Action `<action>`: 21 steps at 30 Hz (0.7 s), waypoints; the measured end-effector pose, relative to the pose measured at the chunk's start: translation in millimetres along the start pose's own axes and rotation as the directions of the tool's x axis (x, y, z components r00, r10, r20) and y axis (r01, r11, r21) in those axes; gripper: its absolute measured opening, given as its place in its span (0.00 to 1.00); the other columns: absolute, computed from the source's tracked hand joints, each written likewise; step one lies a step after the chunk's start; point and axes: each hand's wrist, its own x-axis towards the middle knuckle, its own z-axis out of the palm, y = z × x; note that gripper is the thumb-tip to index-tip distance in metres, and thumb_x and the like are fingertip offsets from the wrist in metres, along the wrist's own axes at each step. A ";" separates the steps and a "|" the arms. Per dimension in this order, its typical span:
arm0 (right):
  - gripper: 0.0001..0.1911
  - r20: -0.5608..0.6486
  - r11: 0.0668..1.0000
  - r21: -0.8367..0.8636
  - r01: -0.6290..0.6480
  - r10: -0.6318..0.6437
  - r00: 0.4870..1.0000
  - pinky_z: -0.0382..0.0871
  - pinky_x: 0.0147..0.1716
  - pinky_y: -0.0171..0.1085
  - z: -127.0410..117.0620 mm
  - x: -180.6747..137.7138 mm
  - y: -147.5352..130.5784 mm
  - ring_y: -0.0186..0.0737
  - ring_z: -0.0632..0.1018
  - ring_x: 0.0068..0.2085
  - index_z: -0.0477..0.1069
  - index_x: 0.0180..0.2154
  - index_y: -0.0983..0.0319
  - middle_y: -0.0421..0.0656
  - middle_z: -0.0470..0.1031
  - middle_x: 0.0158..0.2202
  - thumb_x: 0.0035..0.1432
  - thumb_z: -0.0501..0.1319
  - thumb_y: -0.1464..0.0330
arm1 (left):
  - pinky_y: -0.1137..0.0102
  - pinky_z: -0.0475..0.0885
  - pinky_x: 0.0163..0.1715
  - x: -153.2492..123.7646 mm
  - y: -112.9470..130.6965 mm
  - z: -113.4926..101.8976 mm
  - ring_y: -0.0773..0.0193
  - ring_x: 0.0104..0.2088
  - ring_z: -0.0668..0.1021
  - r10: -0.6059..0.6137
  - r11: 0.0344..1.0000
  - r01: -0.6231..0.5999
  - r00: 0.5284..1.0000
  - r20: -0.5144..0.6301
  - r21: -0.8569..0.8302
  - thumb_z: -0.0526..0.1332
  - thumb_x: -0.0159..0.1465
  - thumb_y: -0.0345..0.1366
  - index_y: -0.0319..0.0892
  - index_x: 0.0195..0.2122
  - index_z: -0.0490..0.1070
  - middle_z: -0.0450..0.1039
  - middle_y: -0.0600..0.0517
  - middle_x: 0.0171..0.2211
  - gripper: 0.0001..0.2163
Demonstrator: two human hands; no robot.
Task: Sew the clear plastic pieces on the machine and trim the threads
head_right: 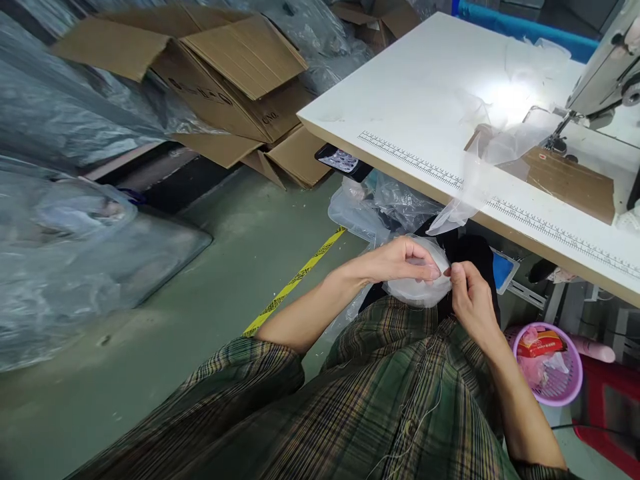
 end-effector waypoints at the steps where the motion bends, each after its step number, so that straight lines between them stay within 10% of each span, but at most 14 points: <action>1: 0.32 0.012 0.998 0.062 -0.010 0.010 1.000 0.60 0.26 0.35 -1.0 1.6 -0.7 0.35 0.67 0.26 0.71 0.33 0.60 0.39 0.69 0.25 0.62 0.47 0.39 | 0.71 0.72 0.34 -0.4 -0.6 1.9 0.67 0.29 0.77 -0.009 1.000 0.009 1.000 -0.008 0.008 0.71 0.56 0.39 0.36 0.40 0.77 0.79 0.51 0.28 0.14; 9: 0.26 0.152 0.949 0.253 -0.188 0.153 0.976 0.54 0.20 0.32 -4.1 0.7 -18.7 0.31 0.61 0.23 0.71 0.23 0.62 0.37 0.64 0.19 0.46 0.68 0.44 | 0.69 0.71 0.39 -9.8 1.0 25.5 0.63 0.33 0.79 0.107 0.943 -0.039 0.976 -0.188 0.332 0.71 0.57 0.36 0.40 0.70 0.49 0.80 0.55 0.30 0.43; 16: 0.25 0.038 0.758 0.575 -0.306 0.349 0.936 0.48 0.15 0.30 -10.7 -31.2 9.5 0.26 0.55 0.16 0.67 0.29 0.59 0.31 0.60 0.17 0.51 0.68 0.45 | 0.72 0.71 0.38 -41.9 -23.1 21.2 0.65 0.33 0.79 0.090 0.981 -0.116 0.982 0.166 0.154 0.72 0.56 0.41 0.43 0.57 0.71 0.80 0.55 0.31 0.27; 21: 0.30 -0.015 0.804 0.504 -0.316 0.374 0.927 0.56 0.17 0.31 18.9 -26.8 41.5 0.27 0.61 0.17 0.67 0.29 0.59 0.34 0.68 0.20 0.44 0.68 0.40 | 0.71 0.71 0.32 -35.3 -56.9 -13.4 0.67 0.29 0.76 0.092 0.996 -0.091 0.994 -0.054 0.015 0.69 0.58 0.46 0.40 0.59 0.66 0.76 0.54 0.31 0.30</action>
